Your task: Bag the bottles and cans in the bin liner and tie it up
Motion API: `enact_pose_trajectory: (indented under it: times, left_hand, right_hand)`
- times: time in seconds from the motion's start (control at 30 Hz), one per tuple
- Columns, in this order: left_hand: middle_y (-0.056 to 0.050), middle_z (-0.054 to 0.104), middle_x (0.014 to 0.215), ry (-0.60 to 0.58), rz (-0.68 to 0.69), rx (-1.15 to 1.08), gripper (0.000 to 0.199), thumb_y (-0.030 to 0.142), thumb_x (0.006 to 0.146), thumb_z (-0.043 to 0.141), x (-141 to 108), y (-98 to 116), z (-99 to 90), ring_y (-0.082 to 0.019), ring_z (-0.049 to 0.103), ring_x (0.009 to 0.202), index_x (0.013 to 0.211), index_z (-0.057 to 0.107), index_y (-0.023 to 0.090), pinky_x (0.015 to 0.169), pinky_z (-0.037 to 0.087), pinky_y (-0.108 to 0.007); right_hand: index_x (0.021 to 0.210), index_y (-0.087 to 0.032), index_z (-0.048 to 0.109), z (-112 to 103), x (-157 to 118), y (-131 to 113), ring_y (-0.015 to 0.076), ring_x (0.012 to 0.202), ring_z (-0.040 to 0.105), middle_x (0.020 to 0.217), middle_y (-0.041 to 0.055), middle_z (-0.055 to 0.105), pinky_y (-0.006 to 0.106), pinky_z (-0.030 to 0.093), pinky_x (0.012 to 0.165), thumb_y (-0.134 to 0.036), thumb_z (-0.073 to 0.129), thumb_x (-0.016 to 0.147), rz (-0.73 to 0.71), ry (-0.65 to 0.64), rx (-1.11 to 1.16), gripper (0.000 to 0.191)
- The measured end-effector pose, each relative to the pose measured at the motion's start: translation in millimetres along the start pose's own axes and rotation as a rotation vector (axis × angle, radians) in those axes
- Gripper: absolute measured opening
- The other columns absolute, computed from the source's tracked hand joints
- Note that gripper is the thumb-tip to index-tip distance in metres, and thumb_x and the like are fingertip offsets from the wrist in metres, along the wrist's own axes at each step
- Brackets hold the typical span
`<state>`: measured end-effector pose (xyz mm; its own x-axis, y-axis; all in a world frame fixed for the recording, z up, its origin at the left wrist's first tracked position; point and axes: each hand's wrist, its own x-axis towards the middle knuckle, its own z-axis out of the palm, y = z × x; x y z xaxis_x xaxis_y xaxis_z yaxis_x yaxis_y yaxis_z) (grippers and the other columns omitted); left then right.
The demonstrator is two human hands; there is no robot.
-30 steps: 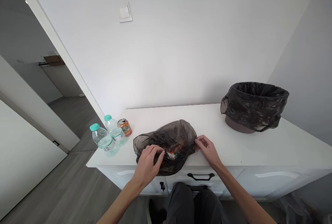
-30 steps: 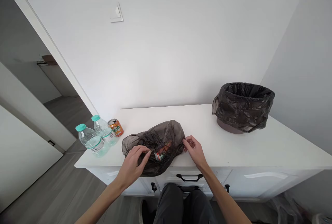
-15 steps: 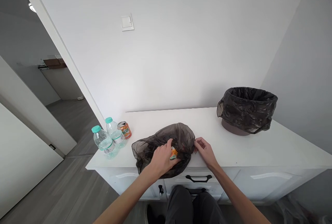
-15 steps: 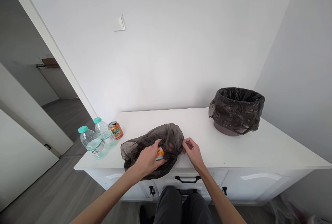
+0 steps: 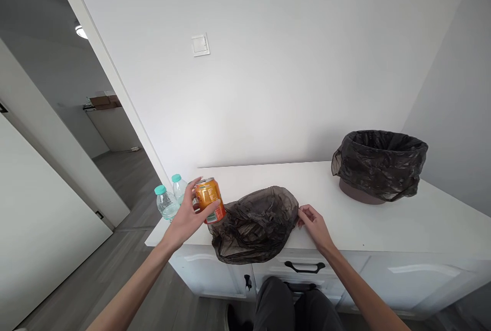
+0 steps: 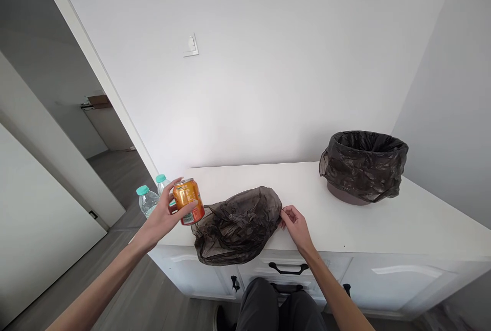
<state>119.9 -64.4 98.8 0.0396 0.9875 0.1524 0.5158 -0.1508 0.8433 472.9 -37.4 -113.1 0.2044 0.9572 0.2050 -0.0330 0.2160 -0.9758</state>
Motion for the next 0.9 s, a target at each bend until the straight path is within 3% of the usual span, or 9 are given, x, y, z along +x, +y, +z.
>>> enact_pose_trajectory:
  times: [0.17, 0.3, 0.47, 0.6, 0.77, 0.9]
  left_hand:
    - [-0.013, 0.062, 0.130, 0.079, 0.154, 0.155, 0.087, 0.051, 0.078, 0.077, 55.0, -7.6, 37.5, -0.023, 0.073, 0.091, 0.148, 0.032, 0.026, 0.083, 0.061, -0.040]
    - [-0.011, 0.067, 0.118, 0.132, 0.174, 0.399, 0.085, 0.047, 0.077, 0.077, 110.7, -23.4, 53.7, -0.028, 0.071, 0.099, 0.145, 0.033, 0.022, 0.088, 0.056, -0.042]
    - [-0.013, 0.062, 0.132, 0.047, 0.134, 0.693, 0.079, 0.042, 0.079, 0.073, 167.1, -44.4, 52.4, -0.031, 0.064, 0.117, 0.146, 0.035, 0.024, 0.089, 0.053, -0.037]
    - [-0.016, 0.060, 0.128, 0.027, 0.041, 0.784, 0.074, 0.038, 0.073, 0.075, 199.2, -61.8, 44.9, -0.031, 0.065, 0.111, 0.138, 0.042, 0.021, 0.086, 0.052, -0.036]
    - [-0.016, 0.060, 0.124, 0.000, -0.035, 0.857, 0.074, 0.042, 0.072, 0.076, 222.7, -79.7, 37.8, -0.028, 0.066, 0.102, 0.131, 0.039, 0.018, 0.077, 0.049, -0.032]
    - [-0.016, 0.062, 0.124, 0.007, -0.062, 0.933, 0.068, 0.047, 0.074, 0.073, 234.2, -88.4, 36.1, -0.033, 0.064, 0.108, 0.128, 0.042, 0.019, 0.085, 0.047, -0.037]
  right_hand:
    - [0.077, -0.026, 0.057, 0.9, 1.2, -3.6, 0.0217, 0.062, 0.057, 0.065, -0.0001, 0.060, 0.036, 0.047, 0.064, -0.074, 0.066, 0.082, -0.013, -0.007, 0.003, 0.049]
    - [0.078, -0.025, 0.056, 0.5, 1.6, -8.9, 0.0204, 0.063, 0.056, 0.066, -0.0008, 0.058, 0.034, 0.046, 0.064, -0.070, 0.065, 0.086, -0.019, -0.022, 0.011, 0.046]
    - [0.079, -0.026, 0.056, -0.5, 4.6, -11.2, 0.0195, 0.063, 0.055, 0.068, -0.0004, 0.058, 0.033, 0.046, 0.063, -0.069, 0.063, 0.088, 0.001, -0.052, 0.011, 0.045]
    - [0.078, -0.026, 0.055, -0.6, 8.0, -8.7, 0.0197, 0.062, 0.054, 0.067, -0.0006, 0.057, 0.034, 0.045, 0.063, -0.069, 0.063, 0.088, 0.017, -0.063, 0.013, 0.045]
    - [0.078, -0.026, 0.056, -0.8, 9.5, -7.5, 0.0194, 0.061, 0.054, 0.067, -0.0004, 0.057, 0.033, 0.045, 0.062, -0.065, 0.064, 0.089, 0.031, -0.060, 0.017, 0.041]
    - [0.078, -0.025, 0.057, -0.4, 9.6, -8.2, 0.0194, 0.062, 0.054, 0.067, 0.0001, 0.056, 0.033, 0.045, 0.062, -0.062, 0.065, 0.090, 0.032, -0.059, 0.017, 0.039]
